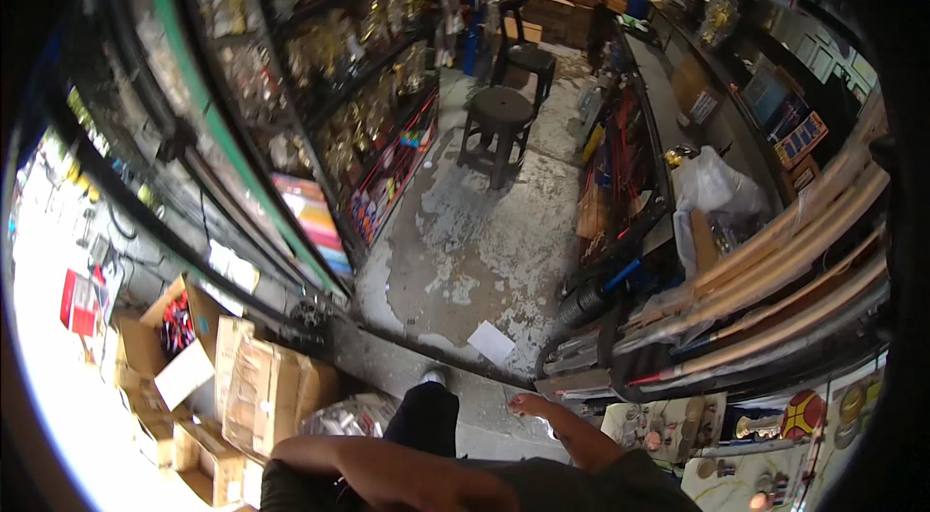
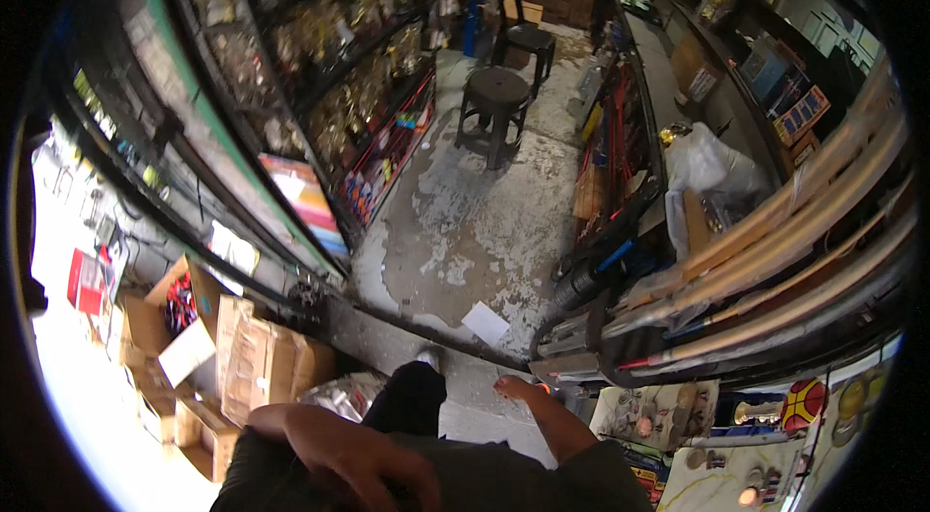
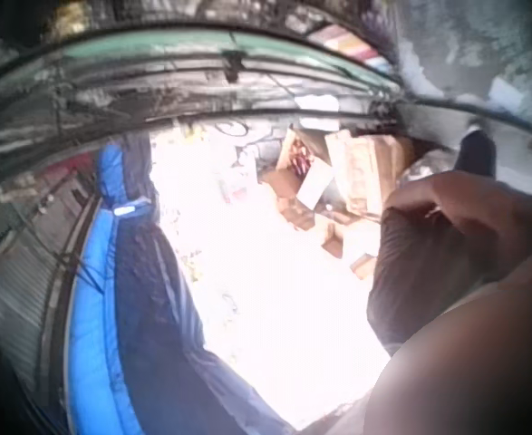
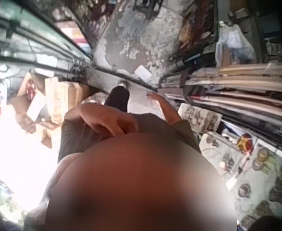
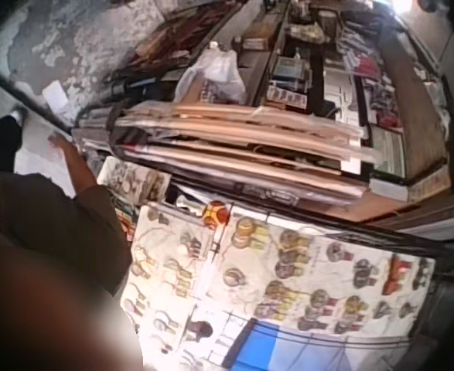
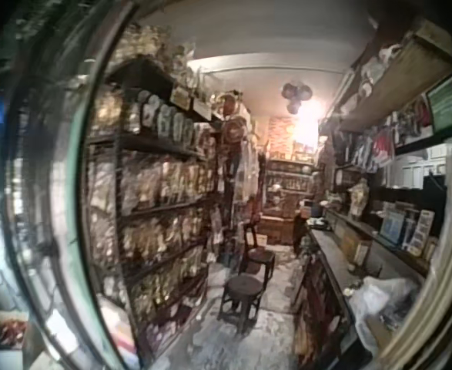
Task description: The person retrieves a wooden board from a cluttered store, carries it outside, and places it on a table. They then apply a strip of white tape along the board's length. The clip ends before the task is completed.
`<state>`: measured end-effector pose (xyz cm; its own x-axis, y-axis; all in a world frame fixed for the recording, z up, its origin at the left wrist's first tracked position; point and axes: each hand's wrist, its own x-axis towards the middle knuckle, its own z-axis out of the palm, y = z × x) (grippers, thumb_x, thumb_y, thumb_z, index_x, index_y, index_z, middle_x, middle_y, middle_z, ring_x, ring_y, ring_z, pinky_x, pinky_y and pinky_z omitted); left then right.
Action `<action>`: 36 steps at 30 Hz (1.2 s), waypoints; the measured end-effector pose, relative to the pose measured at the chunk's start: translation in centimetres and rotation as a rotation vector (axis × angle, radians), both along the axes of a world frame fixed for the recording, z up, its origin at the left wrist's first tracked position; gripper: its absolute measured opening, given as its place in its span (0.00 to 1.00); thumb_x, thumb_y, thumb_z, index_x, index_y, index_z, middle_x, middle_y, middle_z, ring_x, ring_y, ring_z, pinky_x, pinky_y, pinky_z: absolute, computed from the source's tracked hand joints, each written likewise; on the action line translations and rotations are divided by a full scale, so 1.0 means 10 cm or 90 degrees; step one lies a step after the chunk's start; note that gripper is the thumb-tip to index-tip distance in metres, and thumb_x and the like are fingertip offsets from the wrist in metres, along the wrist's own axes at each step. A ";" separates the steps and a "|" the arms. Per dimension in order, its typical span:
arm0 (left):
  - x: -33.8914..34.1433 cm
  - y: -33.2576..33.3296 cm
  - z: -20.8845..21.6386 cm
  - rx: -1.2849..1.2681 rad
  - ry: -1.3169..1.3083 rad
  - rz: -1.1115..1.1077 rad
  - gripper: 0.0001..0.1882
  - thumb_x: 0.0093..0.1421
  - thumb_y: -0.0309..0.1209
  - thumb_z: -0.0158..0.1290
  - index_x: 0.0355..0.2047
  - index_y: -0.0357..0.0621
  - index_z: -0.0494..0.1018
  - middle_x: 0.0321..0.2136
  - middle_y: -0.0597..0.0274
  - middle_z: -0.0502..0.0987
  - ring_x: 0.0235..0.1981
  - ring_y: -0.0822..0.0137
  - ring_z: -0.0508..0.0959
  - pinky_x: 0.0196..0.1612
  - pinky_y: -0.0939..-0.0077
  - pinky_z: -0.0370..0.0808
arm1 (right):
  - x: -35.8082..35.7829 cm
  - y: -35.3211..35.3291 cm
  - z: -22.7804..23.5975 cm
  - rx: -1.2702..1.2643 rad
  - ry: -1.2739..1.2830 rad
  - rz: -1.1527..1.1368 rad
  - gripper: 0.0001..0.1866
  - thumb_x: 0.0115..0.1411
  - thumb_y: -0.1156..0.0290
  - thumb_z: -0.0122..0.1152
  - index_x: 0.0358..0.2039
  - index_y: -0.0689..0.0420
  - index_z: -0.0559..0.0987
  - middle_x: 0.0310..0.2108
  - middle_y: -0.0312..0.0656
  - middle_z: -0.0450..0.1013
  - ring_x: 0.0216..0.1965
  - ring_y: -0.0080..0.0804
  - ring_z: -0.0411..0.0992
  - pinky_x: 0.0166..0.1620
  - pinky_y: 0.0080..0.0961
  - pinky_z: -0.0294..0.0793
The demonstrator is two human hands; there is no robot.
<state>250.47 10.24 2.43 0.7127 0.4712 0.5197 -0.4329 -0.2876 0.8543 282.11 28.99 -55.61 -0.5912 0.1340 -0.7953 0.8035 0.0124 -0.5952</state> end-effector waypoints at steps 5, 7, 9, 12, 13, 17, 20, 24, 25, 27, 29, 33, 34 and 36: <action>-0.62 1.31 0.88 -0.071 -0.078 -0.051 0.10 0.68 0.27 0.49 0.45 0.34 0.75 0.48 0.39 0.75 0.50 0.45 0.75 0.52 0.59 0.72 | 0.26 0.38 0.84 -0.171 -0.022 -0.294 0.16 0.64 0.58 0.58 0.47 0.53 0.79 0.43 0.39 0.77 0.39 0.32 0.75 0.41 0.41 0.76; -0.76 1.80 1.21 -0.087 -0.139 -0.089 0.10 0.68 0.25 0.49 0.44 0.32 0.75 0.47 0.37 0.75 0.49 0.45 0.76 0.52 0.59 0.72 | 0.40 0.52 1.11 -0.168 -0.036 -0.426 0.11 0.64 0.64 0.58 0.43 0.55 0.80 0.37 0.39 0.77 0.35 0.31 0.75 0.36 0.34 0.77; -0.81 2.30 1.44 -0.104 -0.223 -0.144 0.09 0.68 0.24 0.47 0.45 0.33 0.75 0.47 0.38 0.75 0.49 0.45 0.76 0.51 0.59 0.73 | 0.54 0.65 1.30 -0.181 -0.069 -0.512 0.11 0.64 0.64 0.59 0.41 0.57 0.79 0.33 0.38 0.77 0.31 0.29 0.74 0.33 0.31 0.77; -0.77 2.91 1.63 -0.197 -0.351 -0.168 0.10 0.65 0.30 0.53 0.38 0.33 0.76 0.42 0.43 0.76 0.46 0.46 0.76 0.50 0.55 0.72 | 0.69 0.98 1.42 -0.221 -0.024 -0.557 0.10 0.64 0.62 0.57 0.41 0.52 0.78 0.36 0.37 0.77 0.26 0.26 0.72 0.32 0.30 0.75; -0.75 3.14 1.65 -0.229 -0.377 -0.174 0.11 0.65 0.30 0.54 0.35 0.31 0.76 0.39 0.42 0.77 0.41 0.47 0.77 0.50 0.54 0.72 | 0.71 1.10 1.45 -0.259 0.029 -0.573 0.10 0.64 0.60 0.57 0.42 0.50 0.77 0.37 0.36 0.78 0.24 0.25 0.70 0.32 0.31 0.74; -0.65 4.36 1.62 -0.065 -0.506 -0.174 0.10 0.65 0.26 0.52 0.33 0.28 0.76 0.31 0.46 0.79 0.33 0.52 0.79 0.51 0.53 0.70 | 0.44 2.26 1.57 -0.101 -0.172 -0.562 0.12 0.63 0.56 0.58 0.42 0.47 0.77 0.37 0.35 0.78 0.27 0.26 0.72 0.35 0.34 0.74; -0.69 5.18 1.74 -0.028 -0.539 -0.172 0.09 0.65 0.27 0.53 0.33 0.30 0.76 0.31 0.46 0.79 0.33 0.55 0.79 0.49 0.55 0.70 | -0.19 3.59 1.84 -0.097 -0.076 -0.691 0.10 0.61 0.60 0.58 0.39 0.50 0.78 0.34 0.37 0.77 0.29 0.28 0.73 0.33 0.33 0.74; -0.66 5.99 1.91 -0.277 -0.651 -0.243 0.11 0.64 0.31 0.56 0.28 0.35 0.73 0.32 0.44 0.78 0.32 0.58 0.78 0.36 0.62 0.73 | -1.26 5.46 2.22 0.003 0.104 -0.666 0.08 0.59 0.65 0.58 0.36 0.55 0.79 0.29 0.39 0.77 0.31 0.31 0.75 0.30 0.31 0.74; -0.74 6.18 1.93 -0.326 -0.643 -0.226 0.12 0.64 0.32 0.56 0.28 0.36 0.73 0.32 0.44 0.77 0.32 0.58 0.77 0.34 0.64 0.73 | -1.53 5.90 2.29 0.024 0.149 -0.609 0.11 0.60 0.67 0.59 0.41 0.57 0.78 0.34 0.41 0.77 0.35 0.31 0.76 0.36 0.29 0.75; -0.92 6.63 1.94 -0.388 -0.628 -0.193 0.13 0.64 0.34 0.55 0.28 0.37 0.72 0.34 0.43 0.76 0.32 0.59 0.77 0.35 0.64 0.72 | -2.00 6.69 2.40 0.101 0.203 -0.491 0.14 0.62 0.71 0.59 0.47 0.60 0.77 0.40 0.43 0.77 0.40 0.32 0.76 0.44 0.28 0.76; -1.12 7.13 1.94 -0.397 -0.622 -0.150 0.15 0.63 0.39 0.53 0.28 0.38 0.72 0.38 0.42 0.75 0.33 0.60 0.77 0.41 0.62 0.70 | -2.34 7.33 2.44 0.165 0.229 -0.411 0.14 0.61 0.71 0.59 0.47 0.60 0.77 0.38 0.43 0.77 0.38 0.31 0.75 0.42 0.29 0.76; -1.57 8.83 1.64 0.152 -0.453 -0.090 0.25 0.59 0.53 0.52 0.29 0.39 0.73 0.42 0.46 0.75 0.33 0.64 0.76 0.58 0.73 0.40 | -2.75 8.53 2.38 0.245 0.217 -0.266 0.13 0.62 0.68 0.58 0.46 0.59 0.78 0.36 0.43 0.77 0.38 0.32 0.75 0.43 0.29 0.76; -1.69 9.10 1.62 0.124 -0.439 -0.100 0.26 0.58 0.54 0.52 0.28 0.39 0.72 0.42 0.47 0.74 0.32 0.64 0.75 0.56 0.71 0.45 | -2.77 8.78 2.33 0.305 0.184 -0.200 0.13 0.64 0.69 0.57 0.46 0.61 0.77 0.36 0.42 0.77 0.38 0.30 0.75 0.42 0.28 0.75; -1.96 9.66 1.69 0.065 -0.412 -0.118 0.28 0.57 0.56 0.54 0.27 0.39 0.71 0.42 0.47 0.73 0.30 0.65 0.74 0.53 0.69 0.53 | -2.84 9.25 2.28 0.428 0.006 -0.160 0.16 0.59 0.63 0.63 0.46 0.56 0.80 0.37 0.49 0.79 0.38 0.39 0.77 0.45 0.34 0.76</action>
<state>230.89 106.86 19.29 0.3080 0.2971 0.9038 -0.8974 -0.2247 0.3797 253.70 121.51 -32.85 -0.4842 0.7264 -0.4877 0.8253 0.1942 -0.5302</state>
